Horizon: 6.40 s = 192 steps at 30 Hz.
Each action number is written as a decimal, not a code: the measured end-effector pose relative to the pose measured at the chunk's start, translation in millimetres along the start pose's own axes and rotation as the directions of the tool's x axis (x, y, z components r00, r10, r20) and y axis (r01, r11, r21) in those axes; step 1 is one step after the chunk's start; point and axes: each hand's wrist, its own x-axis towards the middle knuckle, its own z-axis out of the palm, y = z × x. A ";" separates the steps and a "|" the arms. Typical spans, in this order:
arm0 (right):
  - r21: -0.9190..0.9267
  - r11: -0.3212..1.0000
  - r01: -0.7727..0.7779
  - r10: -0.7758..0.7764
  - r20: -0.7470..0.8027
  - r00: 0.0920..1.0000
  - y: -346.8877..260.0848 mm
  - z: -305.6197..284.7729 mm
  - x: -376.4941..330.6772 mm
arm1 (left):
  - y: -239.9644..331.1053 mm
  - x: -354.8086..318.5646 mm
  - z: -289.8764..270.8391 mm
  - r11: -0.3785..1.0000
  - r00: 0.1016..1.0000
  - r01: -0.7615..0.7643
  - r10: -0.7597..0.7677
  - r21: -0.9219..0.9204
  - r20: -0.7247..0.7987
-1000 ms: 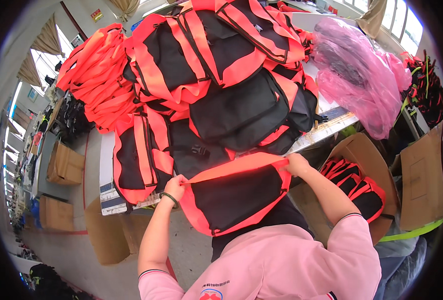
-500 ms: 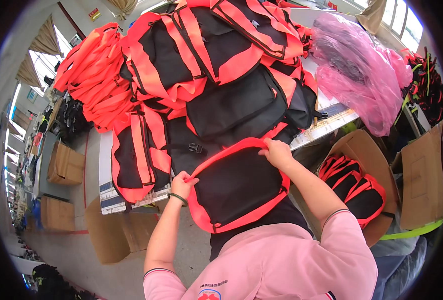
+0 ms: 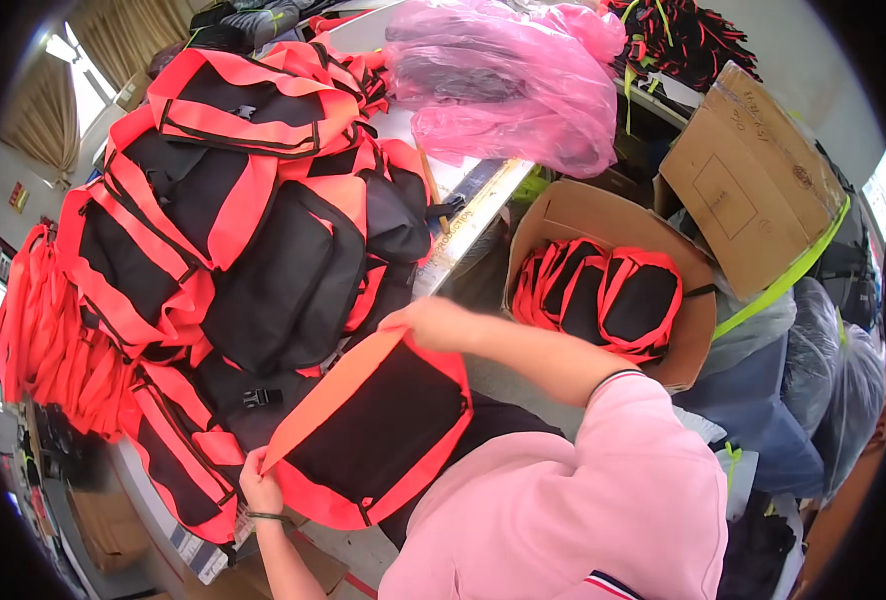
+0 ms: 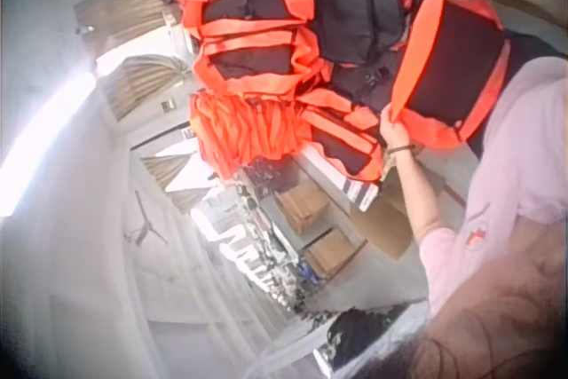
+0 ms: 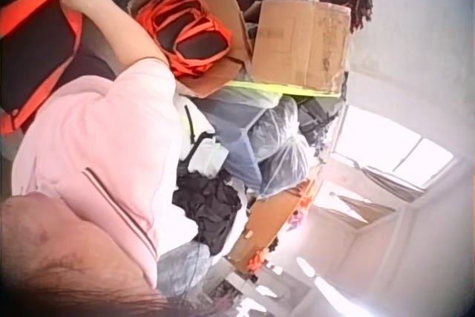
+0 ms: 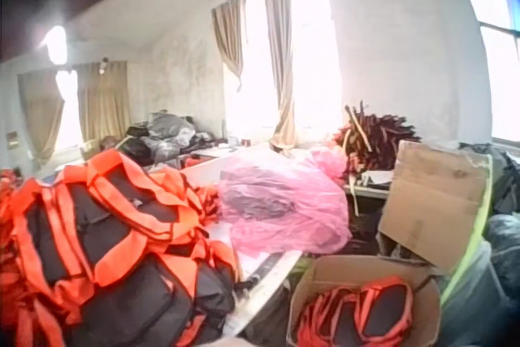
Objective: The person folds fabric life jacket covers by hand and places them one by one into a cardboard box.
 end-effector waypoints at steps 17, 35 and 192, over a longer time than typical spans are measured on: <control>0.781 0.487 0.391 0.867 -0.486 -0.109 266.9 -98.7 -358.1 | 62.2 22.0 104.1 0.832 0.806 0.269 0.082 -0.486 0.586; 0.630 0.771 0.092 0.015 -0.162 0.987 -23.7 -21.2 104.2 | -4.5 16.0 54.4 0.833 0.957 0.268 -0.289 -0.485 0.034; -0.242 0.123 0.962 -0.820 0.521 0.236 -175.5 167.6 35.4 | -39.2 3.7 40.2 0.181 0.850 0.520 -0.200 -0.834 0.487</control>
